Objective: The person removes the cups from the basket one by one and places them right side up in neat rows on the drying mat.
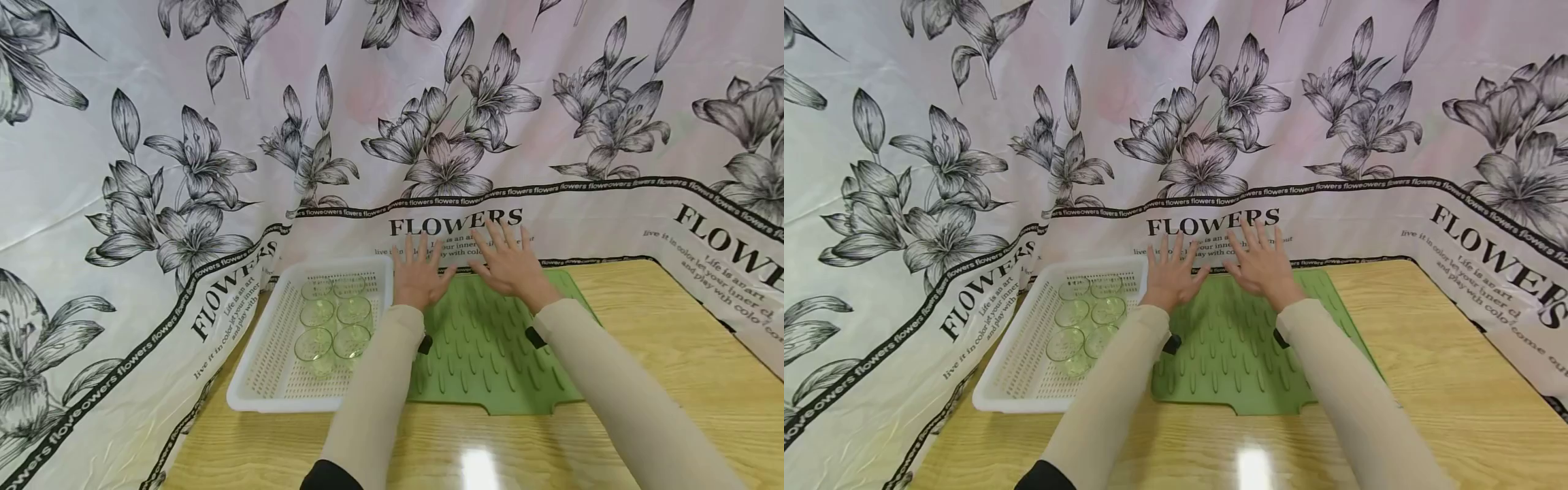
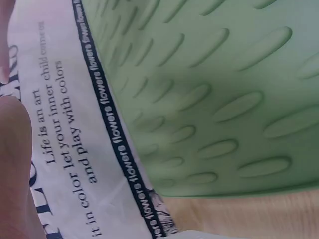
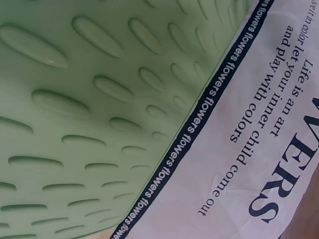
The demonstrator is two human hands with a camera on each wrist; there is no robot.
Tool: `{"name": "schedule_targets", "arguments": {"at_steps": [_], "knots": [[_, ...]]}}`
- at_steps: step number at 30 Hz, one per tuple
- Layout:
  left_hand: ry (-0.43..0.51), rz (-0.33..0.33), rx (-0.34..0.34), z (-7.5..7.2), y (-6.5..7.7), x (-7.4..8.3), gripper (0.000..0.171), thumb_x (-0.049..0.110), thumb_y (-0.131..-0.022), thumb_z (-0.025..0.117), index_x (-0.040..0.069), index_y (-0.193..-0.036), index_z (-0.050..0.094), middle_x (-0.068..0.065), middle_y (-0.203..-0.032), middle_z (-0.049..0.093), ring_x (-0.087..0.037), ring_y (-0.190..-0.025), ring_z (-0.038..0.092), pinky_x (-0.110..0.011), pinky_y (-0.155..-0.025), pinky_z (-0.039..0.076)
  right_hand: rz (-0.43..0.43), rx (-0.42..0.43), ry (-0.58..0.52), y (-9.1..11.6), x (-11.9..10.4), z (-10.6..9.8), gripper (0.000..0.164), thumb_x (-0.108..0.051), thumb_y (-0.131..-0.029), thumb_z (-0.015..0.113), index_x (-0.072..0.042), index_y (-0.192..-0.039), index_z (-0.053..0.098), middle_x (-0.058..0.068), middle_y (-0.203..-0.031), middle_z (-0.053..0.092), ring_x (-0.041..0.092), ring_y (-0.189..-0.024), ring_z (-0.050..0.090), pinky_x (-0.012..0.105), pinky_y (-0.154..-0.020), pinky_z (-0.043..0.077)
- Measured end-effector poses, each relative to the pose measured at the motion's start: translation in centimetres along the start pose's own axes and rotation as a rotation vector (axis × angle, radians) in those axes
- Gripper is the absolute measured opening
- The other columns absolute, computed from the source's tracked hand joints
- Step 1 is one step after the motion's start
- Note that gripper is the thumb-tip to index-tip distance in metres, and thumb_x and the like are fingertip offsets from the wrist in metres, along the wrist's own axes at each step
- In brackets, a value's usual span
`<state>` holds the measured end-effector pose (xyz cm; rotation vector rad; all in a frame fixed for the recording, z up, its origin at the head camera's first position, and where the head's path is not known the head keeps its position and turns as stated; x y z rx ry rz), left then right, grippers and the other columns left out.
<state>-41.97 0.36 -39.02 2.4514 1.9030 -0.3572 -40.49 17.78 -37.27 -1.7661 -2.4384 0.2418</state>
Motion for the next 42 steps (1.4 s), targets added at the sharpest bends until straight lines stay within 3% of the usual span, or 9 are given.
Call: {"name": "schedule_targets", "arguments": {"at_steps": [6, 9, 16, 27, 35, 42], "knots": [[-0.023, 0.004, -0.004, -1.3, 0.3, -0.1, 0.074, 0.071, -0.102, 0.008, 0.033, -0.165, 0.001, -0.001, -0.173, -0.005, -0.034, -0.158, -0.003, -0.062, -0.125, 0.004, -0.013, -0.019, -0.007, -0.3, 0.2, -0.1, 0.072, -0.053, -0.109, 0.030, -0.012, -0.165, 0.011, 0.021, -0.170, 0.001, 0.047, -0.155, 0.001, 0.068, -0.121, -0.008], [0.010, 0.018, -0.016, -1.6, 0.7, 0.2, 0.075, 0.072, -0.101, 0.008, 0.033, -0.165, 0.001, -0.001, -0.173, -0.002, -0.034, -0.158, -0.003, -0.062, -0.125, 0.004, -0.014, -0.028, -0.005, -0.1, 0.4, 0.2, 0.072, -0.051, -0.109, 0.032, -0.011, -0.165, 0.012, 0.022, -0.170, 0.002, 0.047, -0.155, 0.000, 0.068, -0.121, -0.007], [0.066, 0.031, -0.028, -1.8, 1.6, 0.6, 0.077, 0.073, -0.101, 0.009, 0.033, -0.166, 0.005, -0.002, -0.173, 0.000, -0.034, -0.158, -0.002, -0.063, -0.125, 0.004, -0.028, -0.033, -0.047, 0.9, 0.3, 0.2, 0.070, -0.047, -0.109, 0.037, -0.009, -0.164, 0.015, 0.024, -0.169, 0.002, 0.049, -0.154, -0.001, 0.069, -0.119, -0.009], [0.069, 0.057, -0.032, -1.9, 1.3, 0.1, 0.075, 0.071, -0.101, 0.008, 0.033, -0.166, 0.001, -0.002, -0.173, -0.004, -0.035, -0.158, -0.004, -0.064, -0.124, 0.004, -0.029, -0.046, -0.033, 1.6, 0.0, -0.8, 0.071, -0.051, -0.109, 0.033, -0.012, -0.165, 0.013, 0.021, -0.170, 0.001, 0.048, -0.154, -0.001, 0.070, -0.120, -0.006], [0.147, 0.073, -0.047, -3.2, 2.6, 0.1, 0.070, 0.065, -0.105, 0.014, 0.031, -0.166, 0.005, -0.001, -0.173, 0.000, -0.035, -0.158, -0.001, -0.063, -0.124, 0.001, -0.032, -0.047, -0.104, 2.5, 0.2, -1.3, 0.071, -0.050, -0.109, 0.035, -0.010, -0.165, 0.015, 0.021, -0.170, 0.000, 0.046, -0.155, -0.005, 0.065, -0.119, -0.016], [0.207, 0.098, -0.038, -4.2, 3.6, -0.2, 0.072, 0.066, -0.105, 0.015, 0.030, -0.166, 0.003, -0.003, -0.173, -0.003, -0.034, -0.158, -0.004, -0.062, -0.124, -0.002, -0.056, -0.061, -0.108, 3.7, -0.2, -2.1, 0.072, -0.052, -0.109, 0.033, -0.011, -0.165, 0.014, 0.020, -0.170, -0.003, 0.047, -0.155, -0.005, 0.069, -0.119, -0.011]]}}
Point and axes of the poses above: each hand's wrist, its own y-axis away from the middle knuckle, its own z-axis out of the palm, x = y × z, the point moved 5 cm from there along -y, towards the middle knuckle
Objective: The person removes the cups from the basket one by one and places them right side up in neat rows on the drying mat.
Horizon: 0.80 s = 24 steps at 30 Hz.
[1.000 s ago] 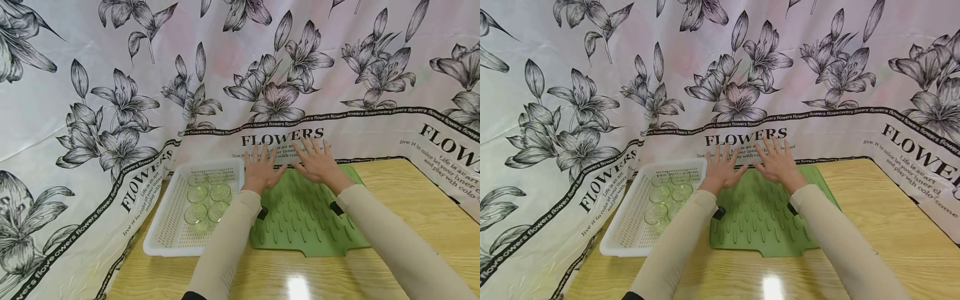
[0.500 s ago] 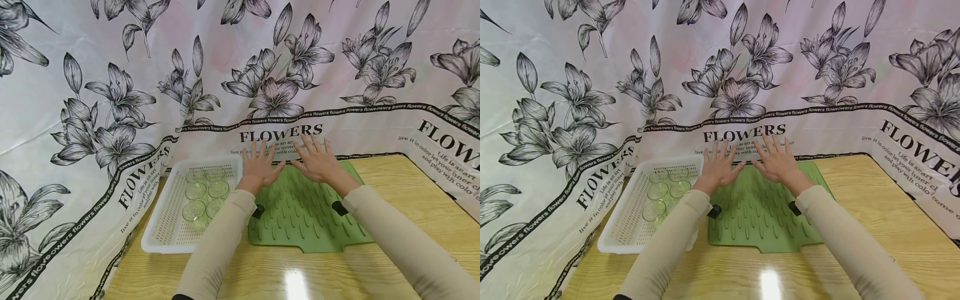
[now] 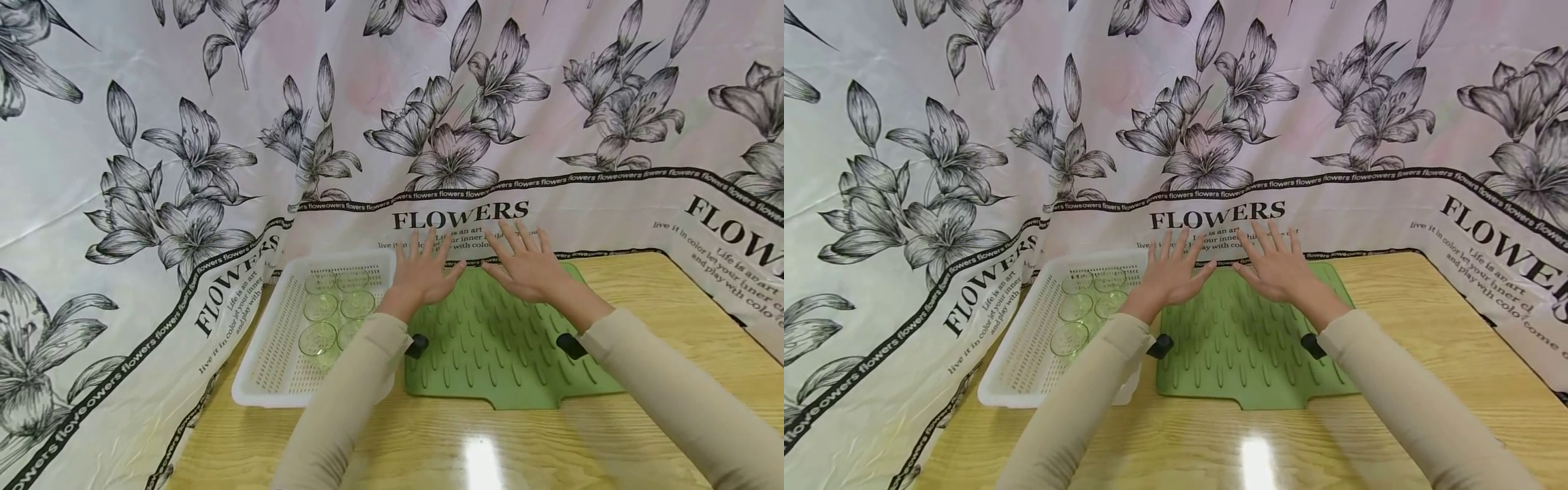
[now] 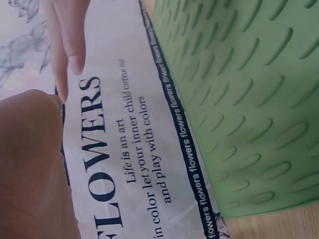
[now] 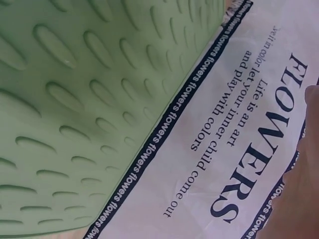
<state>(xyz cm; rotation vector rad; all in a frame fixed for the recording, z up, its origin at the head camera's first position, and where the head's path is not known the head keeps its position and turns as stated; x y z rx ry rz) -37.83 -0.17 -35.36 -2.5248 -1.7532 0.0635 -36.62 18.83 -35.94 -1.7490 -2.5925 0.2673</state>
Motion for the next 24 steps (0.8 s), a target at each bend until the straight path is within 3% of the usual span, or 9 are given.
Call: {"name": "schedule_targets", "arguments": {"at_steps": [8, 14, 24], "knots": [[0.020, 0.019, -0.033, -0.4, 1.5, -0.1, 0.070, 0.065, -0.105, 0.012, 0.033, -0.164, -0.006, -0.001, -0.173, -0.008, -0.032, -0.156, -0.013, -0.061, -0.125, -0.003, -0.030, 0.027, -0.013, 0.8, -0.2, -0.3, 0.072, -0.052, -0.109, 0.033, -0.014, -0.166, 0.011, 0.020, -0.170, 0.000, 0.047, -0.155, -0.002, 0.070, -0.119, -0.009], [0.043, 0.047, -0.068, 0.0, 2.0, 0.3, 0.069, 0.063, -0.106, 0.013, 0.032, -0.165, -0.003, -0.001, -0.172, -0.011, -0.032, -0.156, -0.015, -0.061, -0.124, -0.005, -0.046, 0.036, -0.066, 1.5, -0.2, -0.4, 0.073, -0.052, -0.109, 0.034, -0.013, -0.166, 0.009, 0.021, -0.170, 0.001, 0.047, -0.155, -0.003, 0.069, -0.119, -0.011], [0.051, 0.073, -0.058, 0.0, 3.1, 0.3, 0.069, 0.063, -0.106, 0.015, 0.032, -0.165, -0.005, -0.002, -0.173, -0.009, -0.032, -0.156, -0.015, -0.061, -0.123, -0.007, -0.093, 0.058, -0.063, 2.3, -0.9, -0.2, 0.070, -0.047, -0.109, 0.039, -0.010, -0.165, 0.016, 0.019, -0.171, -0.002, 0.048, -0.154, -0.004, 0.069, -0.119, -0.011]]}}
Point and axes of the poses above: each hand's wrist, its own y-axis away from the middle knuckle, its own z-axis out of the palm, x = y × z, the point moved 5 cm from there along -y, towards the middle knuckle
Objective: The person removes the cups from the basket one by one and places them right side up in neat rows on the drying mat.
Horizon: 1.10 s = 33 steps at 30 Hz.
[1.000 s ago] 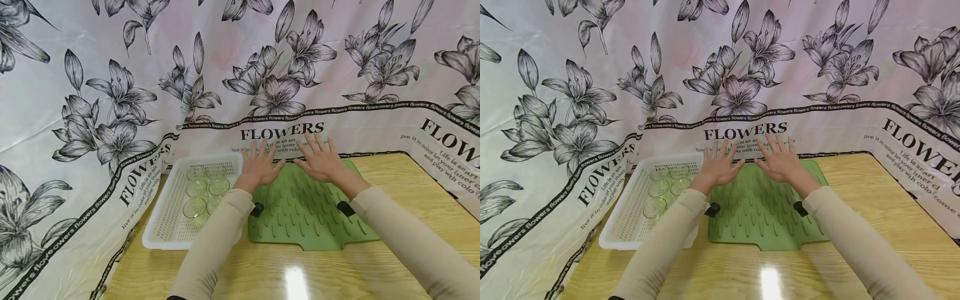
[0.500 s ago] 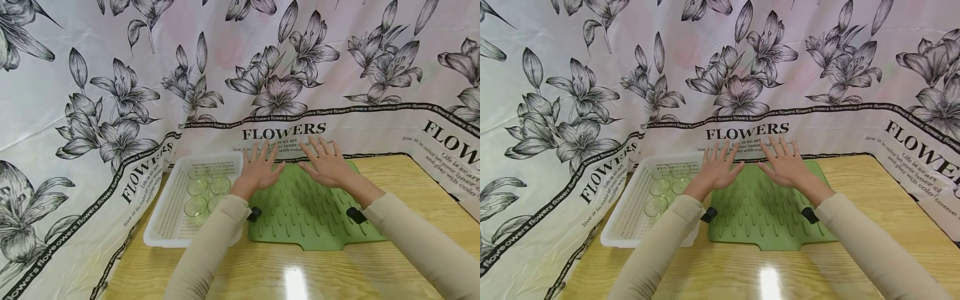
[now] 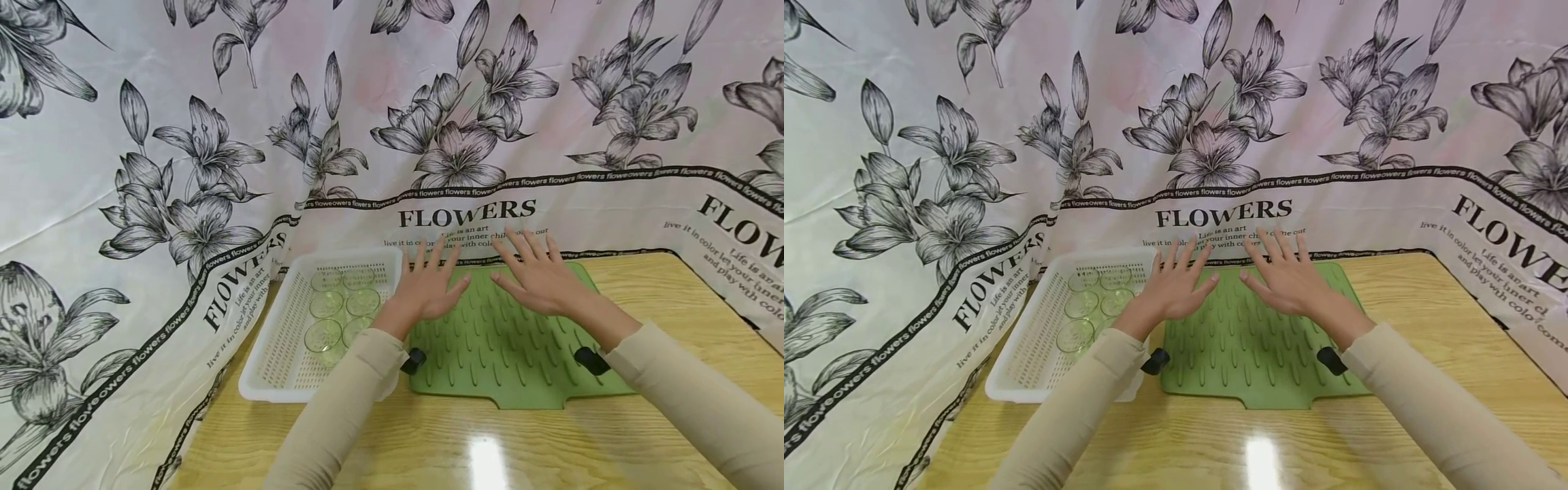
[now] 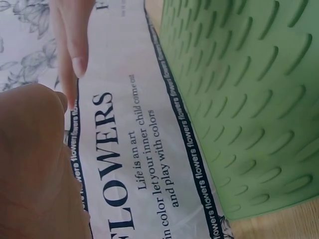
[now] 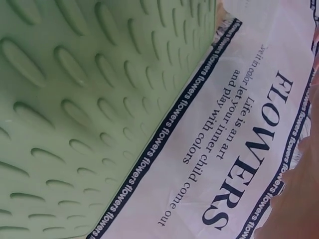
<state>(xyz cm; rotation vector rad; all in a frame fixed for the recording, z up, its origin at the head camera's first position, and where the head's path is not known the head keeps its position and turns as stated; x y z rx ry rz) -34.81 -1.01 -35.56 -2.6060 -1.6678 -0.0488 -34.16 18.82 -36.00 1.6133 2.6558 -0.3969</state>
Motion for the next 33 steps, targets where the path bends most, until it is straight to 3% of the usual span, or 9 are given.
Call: {"name": "schedule_targets", "arguments": {"at_steps": [9, 19, 27, 33], "knots": [[-0.025, 0.037, -0.007, -0.2, 1.4, 0.0, 0.067, 0.061, -0.107, 0.017, 0.033, -0.165, -0.002, 0.000, -0.172, -0.010, -0.033, -0.157, -0.011, -0.060, -0.125, -0.003, -0.035, -0.006, 0.053, 1.1, -0.7, -0.4, 0.072, -0.051, -0.109, 0.037, -0.010, -0.165, 0.016, 0.019, -0.171, 0.001, 0.045, -0.155, -0.003, 0.067, -0.120, -0.011], [-0.032, 0.063, 0.004, -0.2, 2.6, -0.2, 0.066, 0.061, -0.107, 0.015, 0.035, -0.164, -0.005, 0.002, -0.172, -0.012, -0.032, -0.157, -0.011, -0.058, -0.123, -0.008, -0.047, -0.005, 0.068, 2.0, -0.8, -0.4, 0.072, -0.051, -0.109, 0.038, -0.013, -0.165, 0.016, 0.017, -0.171, 0.000, 0.048, -0.154, 0.002, 0.069, -0.120, -0.007], [-0.001, 0.069, 0.016, -0.2, 3.9, -1.1, 0.066, 0.061, -0.107, 0.015, 0.033, -0.165, 0.003, 0.000, -0.173, -0.005, -0.032, -0.157, -0.011, -0.058, -0.124, -0.005, -0.065, -0.005, 0.065, 3.0, -1.4, -0.5, 0.071, -0.050, -0.109, 0.039, -0.014, -0.165, 0.014, 0.017, -0.171, 0.000, 0.046, -0.155, 0.000, 0.065, -0.120, -0.012], [-0.015, 0.089, 0.023, -0.5, 4.7, -1.3, 0.066, 0.061, -0.107, 0.015, 0.032, -0.165, 0.005, 0.000, -0.172, -0.007, -0.032, -0.157, -0.010, -0.057, -0.124, -0.005, -0.066, -0.013, 0.049, 3.9, -1.3, -0.6, 0.071, -0.049, -0.109, 0.041, -0.013, -0.165, 0.017, 0.017, -0.171, 0.001, 0.047, -0.155, 0.001, 0.064, -0.120, -0.013]]}}
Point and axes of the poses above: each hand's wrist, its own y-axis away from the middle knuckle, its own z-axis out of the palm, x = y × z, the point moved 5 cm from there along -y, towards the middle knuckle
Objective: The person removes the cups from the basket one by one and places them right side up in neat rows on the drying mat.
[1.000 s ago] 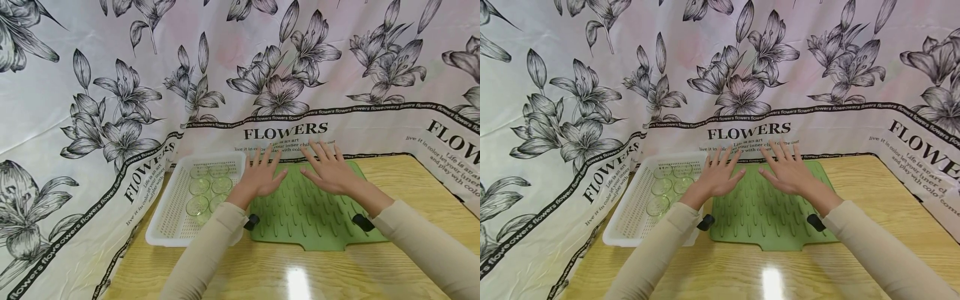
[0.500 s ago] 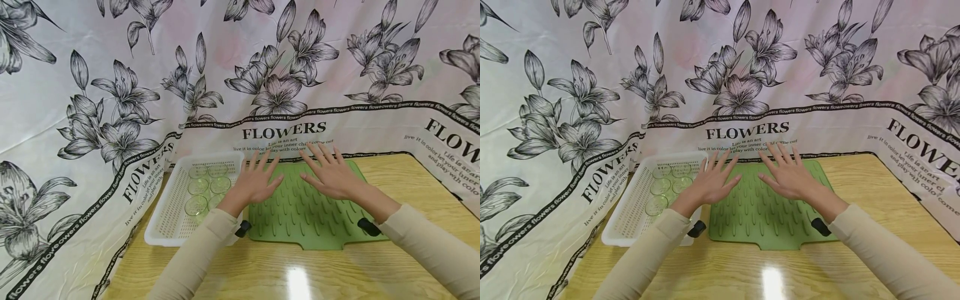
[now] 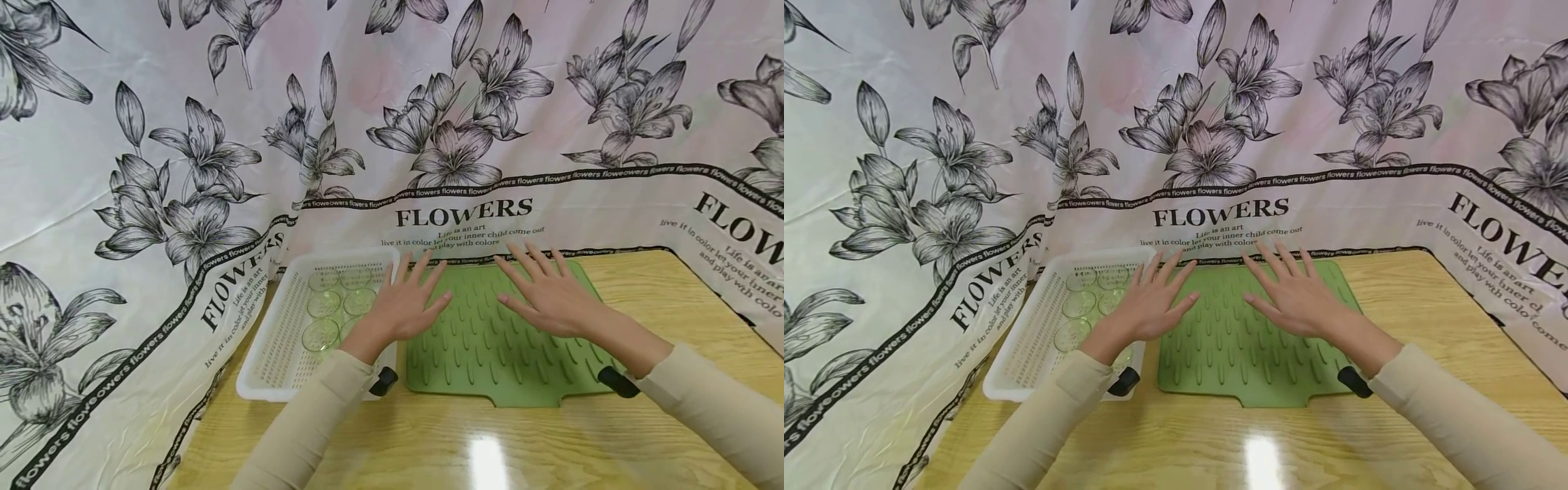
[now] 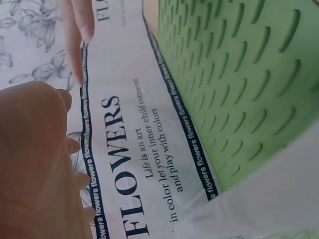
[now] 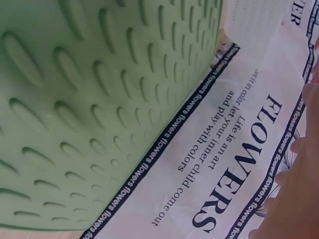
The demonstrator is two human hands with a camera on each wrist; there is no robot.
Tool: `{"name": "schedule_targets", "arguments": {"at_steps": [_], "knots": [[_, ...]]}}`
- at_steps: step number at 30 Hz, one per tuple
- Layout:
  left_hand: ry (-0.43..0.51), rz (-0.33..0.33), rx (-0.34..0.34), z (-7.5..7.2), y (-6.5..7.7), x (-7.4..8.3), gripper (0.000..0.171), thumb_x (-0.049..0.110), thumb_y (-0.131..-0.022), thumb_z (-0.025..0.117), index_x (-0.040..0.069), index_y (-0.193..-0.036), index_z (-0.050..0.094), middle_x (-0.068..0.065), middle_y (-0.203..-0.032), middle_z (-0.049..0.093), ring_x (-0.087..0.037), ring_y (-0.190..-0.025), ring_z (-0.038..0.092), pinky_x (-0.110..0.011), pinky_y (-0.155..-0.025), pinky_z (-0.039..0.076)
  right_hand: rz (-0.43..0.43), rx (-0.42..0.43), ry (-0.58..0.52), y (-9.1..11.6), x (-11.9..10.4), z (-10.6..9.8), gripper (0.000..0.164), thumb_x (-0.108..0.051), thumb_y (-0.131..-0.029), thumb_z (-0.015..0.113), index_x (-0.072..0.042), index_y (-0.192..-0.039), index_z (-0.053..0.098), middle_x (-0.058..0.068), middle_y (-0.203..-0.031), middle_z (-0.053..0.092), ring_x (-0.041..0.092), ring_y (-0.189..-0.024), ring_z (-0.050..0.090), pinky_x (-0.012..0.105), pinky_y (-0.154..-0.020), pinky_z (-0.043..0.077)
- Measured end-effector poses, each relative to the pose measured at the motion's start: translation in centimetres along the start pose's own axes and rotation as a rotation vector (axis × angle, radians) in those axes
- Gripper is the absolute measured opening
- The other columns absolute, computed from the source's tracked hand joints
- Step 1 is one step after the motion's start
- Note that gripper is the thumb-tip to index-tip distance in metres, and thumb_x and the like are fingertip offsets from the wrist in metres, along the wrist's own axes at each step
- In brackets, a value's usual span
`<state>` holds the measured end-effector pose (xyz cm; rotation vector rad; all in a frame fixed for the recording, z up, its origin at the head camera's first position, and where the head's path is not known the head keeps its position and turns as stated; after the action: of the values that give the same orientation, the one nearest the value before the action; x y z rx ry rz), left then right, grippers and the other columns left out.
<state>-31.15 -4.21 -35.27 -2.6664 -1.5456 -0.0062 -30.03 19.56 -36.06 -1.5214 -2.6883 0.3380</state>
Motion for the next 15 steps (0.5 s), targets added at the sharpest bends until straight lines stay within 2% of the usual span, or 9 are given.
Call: {"name": "schedule_targets", "arguments": {"at_steps": [7, 15], "knots": [[-0.010, 0.013, 0.001, -0.4, 1.1, -0.5, 0.065, 0.060, -0.108, 0.019, 0.032, -0.166, 0.008, 0.001, -0.173, -0.003, -0.033, -0.157, -0.006, -0.057, -0.125, -0.002, -0.007, 0.023, -0.004, 1.2, 0.4, 0.3, 0.071, -0.049, -0.108, 0.043, -0.014, -0.165, 0.019, 0.018, -0.171, 0.006, 0.045, -0.155, 0.002, 0.064, -0.121, -0.011], [0.008, 0.013, 0.029, -0.2, 2.5, -1.3, 0.066, 0.061, -0.107, 0.019, 0.031, -0.165, 0.013, 0.001, -0.173, 0.002, -0.034, -0.157, -0.003, -0.058, -0.125, 0.000, -0.031, 0.033, 0.039, 2.5, 0.9, 0.6, 0.071, -0.048, -0.108, 0.044, -0.014, -0.165, 0.017, 0.015, -0.172, 0.002, 0.042, -0.156, -0.001, 0.064, -0.122, -0.011]]}}
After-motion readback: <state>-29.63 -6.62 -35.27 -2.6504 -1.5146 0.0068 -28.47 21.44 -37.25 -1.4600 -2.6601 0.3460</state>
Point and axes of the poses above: each hand's wrist, its own y-axis away from the middle knuckle, its own z-axis out of the palm, x = y × z, the point moved 5 cm from there along -y, towards the middle knuckle
